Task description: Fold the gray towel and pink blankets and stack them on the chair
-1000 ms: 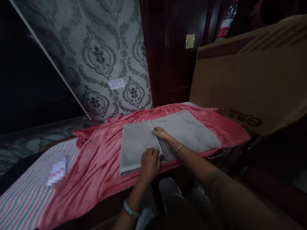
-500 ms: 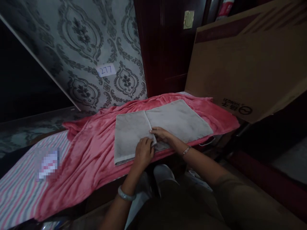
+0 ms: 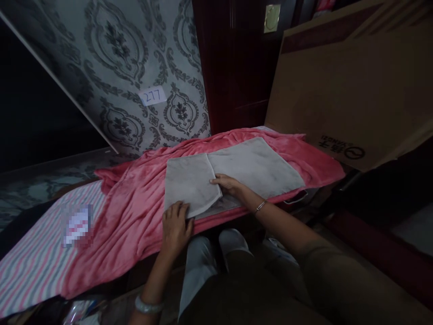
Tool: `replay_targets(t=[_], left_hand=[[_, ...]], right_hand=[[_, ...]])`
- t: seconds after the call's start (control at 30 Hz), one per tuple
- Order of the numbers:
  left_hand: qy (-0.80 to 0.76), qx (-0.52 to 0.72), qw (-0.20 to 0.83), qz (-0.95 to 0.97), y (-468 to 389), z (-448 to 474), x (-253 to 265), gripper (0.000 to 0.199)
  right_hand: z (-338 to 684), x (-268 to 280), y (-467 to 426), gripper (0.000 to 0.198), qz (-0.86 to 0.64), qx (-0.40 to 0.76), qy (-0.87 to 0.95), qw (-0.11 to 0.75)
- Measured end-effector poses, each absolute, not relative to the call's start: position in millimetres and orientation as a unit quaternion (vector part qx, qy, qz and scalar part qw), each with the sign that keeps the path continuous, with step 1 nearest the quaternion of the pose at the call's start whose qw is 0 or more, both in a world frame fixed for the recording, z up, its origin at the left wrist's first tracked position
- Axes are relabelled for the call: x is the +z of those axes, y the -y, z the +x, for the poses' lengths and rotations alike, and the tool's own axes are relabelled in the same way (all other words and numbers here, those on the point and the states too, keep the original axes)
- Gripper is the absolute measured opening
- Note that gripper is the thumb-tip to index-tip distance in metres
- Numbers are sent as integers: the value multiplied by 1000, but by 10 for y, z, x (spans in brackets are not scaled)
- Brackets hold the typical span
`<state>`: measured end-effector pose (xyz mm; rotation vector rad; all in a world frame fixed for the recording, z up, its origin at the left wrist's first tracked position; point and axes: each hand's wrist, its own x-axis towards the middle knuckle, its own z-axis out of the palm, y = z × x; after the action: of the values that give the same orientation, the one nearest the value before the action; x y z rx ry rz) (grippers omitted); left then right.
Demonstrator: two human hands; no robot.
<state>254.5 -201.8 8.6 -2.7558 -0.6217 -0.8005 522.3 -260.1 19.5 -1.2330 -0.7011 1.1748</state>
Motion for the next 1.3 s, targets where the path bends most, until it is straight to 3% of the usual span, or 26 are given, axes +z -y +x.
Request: replay_targets(t=[0.13, 0.33, 0.63, 0.8, 0.93, 1.07, 1.3], left_hand=[[234, -281, 64, -929, 1938, 2401, 119, 41], [330, -318, -16, -889, 1760, 2354, -6, 46], [311, -338, -103, -882, 1477, 2162, -168, 58], [317, -339, -114, -879, 1473, 2128, -204, 58], [305, -344, -92, -883, 1506, 2105, -185, 59], [267, -319, -61, -907, 1523, 2076, -201, 55], [238, -275, -38, -931, 1462, 2030, -198, 55]], right_hand=[[5192, 410, 2434, 36, -486, 543, 293, 618], [5146, 706, 2277, 37, -471, 496, 314, 658], [5144, 113, 2650, 60, -509, 486, 302, 643], [5214, 80, 2535, 48, -574, 493, 274, 594], [5271, 164, 2305, 40, -590, 443, 284, 613], [5348, 206, 2147, 48, -596, 379, 296, 644], [5410, 59, 2224, 53, -662, 345, 273, 607]])
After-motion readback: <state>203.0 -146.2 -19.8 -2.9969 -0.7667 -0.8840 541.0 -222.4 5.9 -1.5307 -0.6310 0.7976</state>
